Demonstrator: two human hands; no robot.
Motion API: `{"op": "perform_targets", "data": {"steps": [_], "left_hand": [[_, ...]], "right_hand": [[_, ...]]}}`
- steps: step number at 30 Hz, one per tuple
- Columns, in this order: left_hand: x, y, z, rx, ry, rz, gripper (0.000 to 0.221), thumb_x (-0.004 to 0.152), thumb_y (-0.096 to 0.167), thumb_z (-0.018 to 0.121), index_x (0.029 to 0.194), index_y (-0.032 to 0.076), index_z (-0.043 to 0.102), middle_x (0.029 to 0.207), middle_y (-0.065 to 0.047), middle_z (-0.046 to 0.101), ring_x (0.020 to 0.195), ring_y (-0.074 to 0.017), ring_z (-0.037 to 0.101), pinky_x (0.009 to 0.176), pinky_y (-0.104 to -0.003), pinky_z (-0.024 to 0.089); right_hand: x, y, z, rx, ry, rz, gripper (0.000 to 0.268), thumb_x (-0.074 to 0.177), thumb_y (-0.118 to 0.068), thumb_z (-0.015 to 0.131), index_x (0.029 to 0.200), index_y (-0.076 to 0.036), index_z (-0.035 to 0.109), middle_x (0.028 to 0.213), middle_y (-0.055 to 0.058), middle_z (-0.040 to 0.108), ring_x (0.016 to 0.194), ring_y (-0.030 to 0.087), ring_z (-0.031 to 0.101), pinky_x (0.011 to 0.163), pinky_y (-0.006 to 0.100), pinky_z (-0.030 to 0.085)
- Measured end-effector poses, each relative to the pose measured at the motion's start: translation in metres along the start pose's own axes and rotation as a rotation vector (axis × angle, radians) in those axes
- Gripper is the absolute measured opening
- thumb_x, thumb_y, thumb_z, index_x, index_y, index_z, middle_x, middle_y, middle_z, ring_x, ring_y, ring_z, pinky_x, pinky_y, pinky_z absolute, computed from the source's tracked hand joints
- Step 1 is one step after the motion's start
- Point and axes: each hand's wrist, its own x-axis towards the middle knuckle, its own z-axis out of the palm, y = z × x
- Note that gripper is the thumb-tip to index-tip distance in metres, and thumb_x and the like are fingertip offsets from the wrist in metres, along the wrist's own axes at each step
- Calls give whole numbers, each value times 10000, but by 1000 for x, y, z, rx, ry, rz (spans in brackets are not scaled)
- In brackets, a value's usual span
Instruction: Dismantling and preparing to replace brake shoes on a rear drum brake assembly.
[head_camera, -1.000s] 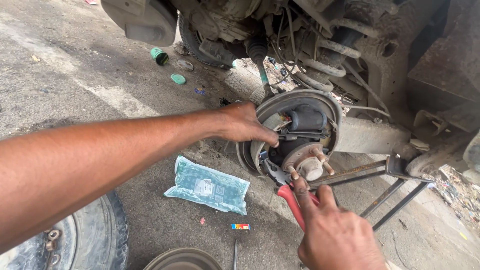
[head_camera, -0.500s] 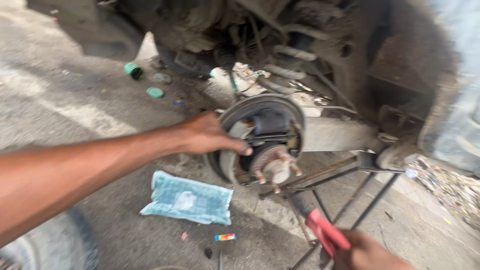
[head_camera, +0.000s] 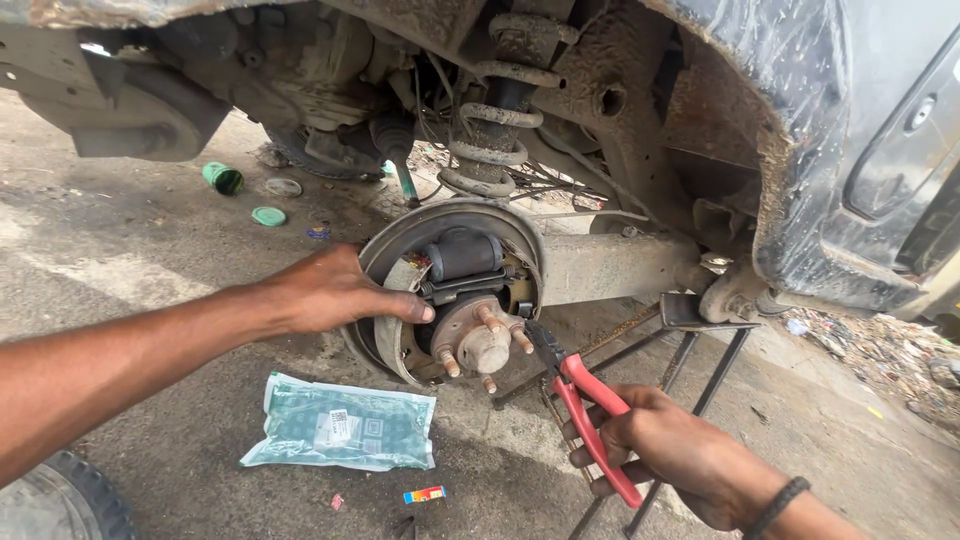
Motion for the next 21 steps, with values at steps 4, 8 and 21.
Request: {"op": "perform_targets", "data": {"steps": [4, 8, 21], "left_hand": [[0, 2, 0, -11, 12, 16, 734, 742, 630, 785, 1174, 41, 706, 746, -141, 716, 827, -241, 761, 785, -466, 628], [3, -4, 2, -65, -22, 75, 726, 733, 629, 771, 1153, 39, 724, 713, -118, 737, 803, -229, 776, 768, -443, 625], [-3, 4, -3, 2, -20, 5, 683, 763, 590, 771, 1136, 18, 741, 639, -91, 646, 671, -208, 726, 669, -425, 618]], "right_hand": [[-2, -5, 4, -17, 12, 5, 450, 913, -107, 554, 1359, -46, 563, 1040, 171, 778, 878, 226, 713, 813, 371, 575], [-7, -10, 4, -19, 15, -8, 458, 904, -94, 554, 1359, -37, 543, 1030, 173, 768, 857, 230, 711, 788, 364, 587], [-14, -28, 15, -129, 99, 99, 458, 966, -132, 558, 1418, -63, 531, 1021, 133, 746, 870, 210, 702, 870, 379, 541]]}}
